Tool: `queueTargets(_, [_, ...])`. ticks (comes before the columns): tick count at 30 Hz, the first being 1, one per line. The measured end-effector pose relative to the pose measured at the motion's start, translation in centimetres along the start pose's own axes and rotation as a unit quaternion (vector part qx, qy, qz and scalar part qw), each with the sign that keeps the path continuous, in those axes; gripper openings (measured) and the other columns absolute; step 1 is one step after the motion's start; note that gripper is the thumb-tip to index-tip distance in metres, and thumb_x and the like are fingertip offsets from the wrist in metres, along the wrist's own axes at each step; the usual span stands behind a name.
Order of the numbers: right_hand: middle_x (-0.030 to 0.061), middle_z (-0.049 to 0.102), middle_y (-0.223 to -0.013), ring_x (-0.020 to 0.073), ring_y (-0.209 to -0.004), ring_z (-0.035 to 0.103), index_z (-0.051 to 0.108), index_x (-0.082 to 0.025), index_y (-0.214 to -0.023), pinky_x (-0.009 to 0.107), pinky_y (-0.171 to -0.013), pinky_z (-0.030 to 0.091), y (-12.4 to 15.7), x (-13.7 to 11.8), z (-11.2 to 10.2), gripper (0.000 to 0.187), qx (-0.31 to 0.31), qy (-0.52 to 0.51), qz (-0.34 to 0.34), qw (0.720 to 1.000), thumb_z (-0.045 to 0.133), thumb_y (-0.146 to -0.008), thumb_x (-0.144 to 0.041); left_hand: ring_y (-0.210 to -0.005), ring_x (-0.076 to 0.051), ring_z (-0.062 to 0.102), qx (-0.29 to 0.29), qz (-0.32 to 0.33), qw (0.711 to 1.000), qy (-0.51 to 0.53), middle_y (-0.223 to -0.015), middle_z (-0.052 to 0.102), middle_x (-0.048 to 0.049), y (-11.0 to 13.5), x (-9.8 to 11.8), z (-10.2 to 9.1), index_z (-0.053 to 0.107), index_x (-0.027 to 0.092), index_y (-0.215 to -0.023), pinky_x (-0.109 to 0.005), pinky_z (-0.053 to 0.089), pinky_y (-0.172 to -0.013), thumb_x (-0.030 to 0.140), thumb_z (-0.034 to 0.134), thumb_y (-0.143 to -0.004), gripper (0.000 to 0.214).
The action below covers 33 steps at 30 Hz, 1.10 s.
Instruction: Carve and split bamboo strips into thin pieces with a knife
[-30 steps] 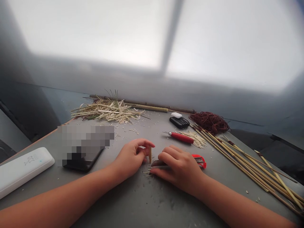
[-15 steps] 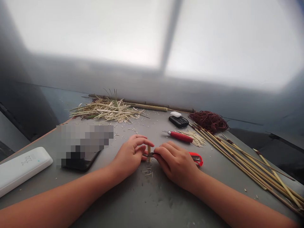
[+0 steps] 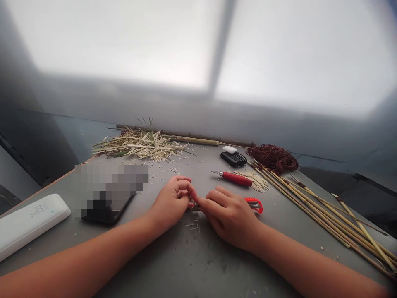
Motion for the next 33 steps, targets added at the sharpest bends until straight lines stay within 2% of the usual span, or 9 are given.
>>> queueTargets(5, [0.0038,0.058,-0.073,0.0162,-0.064,0.043,0.066,-0.017,-0.100,0.027,-0.056,0.035,0.0,0.3,0.2,0.028,0.001,0.017,0.014,1.000,0.040,-0.093,-0.010,-0.067,-0.009,0.061,0.005,0.007,1.000,-0.019,-0.101,0.053,-0.0029,0.0,0.1,0.1,0.058,0.016,-0.064,-0.024,0.054,-0.066,0.007,0.048,-0.076,0.018])
queueTargets(7, [0.0038,0.058,-0.072,0.0163,-0.065,0.044,0.066,-0.017,-0.097,0.027,-0.058,0.036,0.0,0.4,0.3,0.026,-0.003,0.019,0.023,1.000,0.041,-0.094,-0.011,-0.068,-0.011,0.062,0.001,0.007,1.000,-0.015,-0.088,0.059,-0.0017,0.2,0.3,0.2,0.059,0.017,-0.068,-0.025,0.054,-0.068,0.007,0.046,-0.077,0.019])
queueTargets(9, [0.0037,0.059,-0.072,0.0164,-0.066,0.045,0.065,-0.017,-0.096,0.027,-0.058,0.036,0.1,0.7,0.3,0.024,-0.003,0.021,0.036,0.999,0.041,-0.095,-0.014,-0.074,-0.015,0.065,-0.004,0.007,1.000,-0.027,-0.082,0.064,-0.0023,0.4,0.5,0.3,0.065,0.018,-0.080,-0.028,0.054,-0.073,0.008,0.047,-0.079,0.020])
queueTargets(12, [0.0038,0.060,-0.074,0.0165,-0.067,0.046,0.065,-0.018,-0.097,0.027,-0.058,0.036,0.2,1.0,0.3,0.023,-0.001,0.024,0.047,0.999,0.042,-0.095,-0.015,-0.088,-0.021,0.067,-0.006,0.016,0.998,-0.063,-0.095,0.072,-0.0073,0.6,0.9,0.2,0.068,0.016,-0.104,-0.033,0.053,-0.082,0.017,0.054,-0.081,0.027])
queueTargets(14, [0.0037,0.060,-0.073,0.0163,-0.066,0.046,0.065,-0.018,-0.097,0.027,-0.058,0.036,0.3,1.1,0.3,0.023,-0.002,0.022,0.049,0.999,0.042,-0.095,-0.014,-0.096,-0.023,0.067,-0.013,0.029,0.997,-0.071,-0.105,0.072,-0.0097,0.7,1.1,0.3,0.068,0.015,-0.110,-0.035,0.052,-0.087,0.023,0.058,-0.082,0.031])
queueTargets(21, [0.0041,0.062,-0.074,0.0166,-0.067,0.049,0.064,-0.017,-0.093,0.027,-0.061,0.039,0.1,0.7,-0.1,0.020,0.014,0.006,0.026,1.000,0.043,-0.097,-0.018,-0.097,-0.023,0.068,-0.013,0.034,0.995,-0.089,-0.106,0.073,-0.0086,0.5,0.8,0.2,0.069,0.016,-0.111,-0.034,0.053,-0.087,0.025,0.058,-0.083,0.031])
queueTargets(25, [0.0044,0.063,-0.074,0.0167,-0.068,0.049,0.062,-0.017,-0.088,0.027,-0.062,0.040,-0.1,0.5,-0.4,0.020,0.022,0.010,0.021,0.999,0.045,-0.098,-0.020,-0.099,-0.023,0.067,-0.015,0.053,0.992,-0.110,-0.106,0.073,-0.0075,0.6,1.2,0.1,0.072,0.017,-0.104,-0.033,0.051,-0.087,0.028,0.062,-0.081,0.028])
queueTargets(30, [0.0043,0.062,-0.074,0.0165,-0.067,0.047,0.062,-0.017,-0.086,0.027,-0.062,0.040,0.0,0.5,-0.2,0.021,0.009,0.009,0.020,1.000,0.045,-0.097,-0.020,-0.084,-0.022,0.068,-0.001,0.032,0.993,-0.115,-0.086,0.074,-0.0052,0.6,1.3,-0.4,0.070,0.017,-0.105,-0.033,0.052,-0.079,0.027,0.064,-0.078,0.029])
queueTargets(33, [0.0043,0.061,-0.073,0.0165,-0.067,0.047,0.062,-0.017,-0.086,0.027,-0.061,0.039,0.1,0.6,-0.2,0.020,0.008,0.008,0.023,1.000,0.046,-0.096,-0.019,-0.079,-0.021,0.068,0.012,0.028,0.994,-0.106,-0.080,0.072,-0.0045,0.6,1.3,-0.7,0.069,0.016,-0.099,-0.032,0.053,-0.075,0.028,0.066,-0.076,0.026])
Point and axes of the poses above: each hand's wrist, its own y-axis away from the middle knuckle, its own z-axis out of the palm, x = y × z, the point moved 9 cm from there along -y, towards the middle knuckle
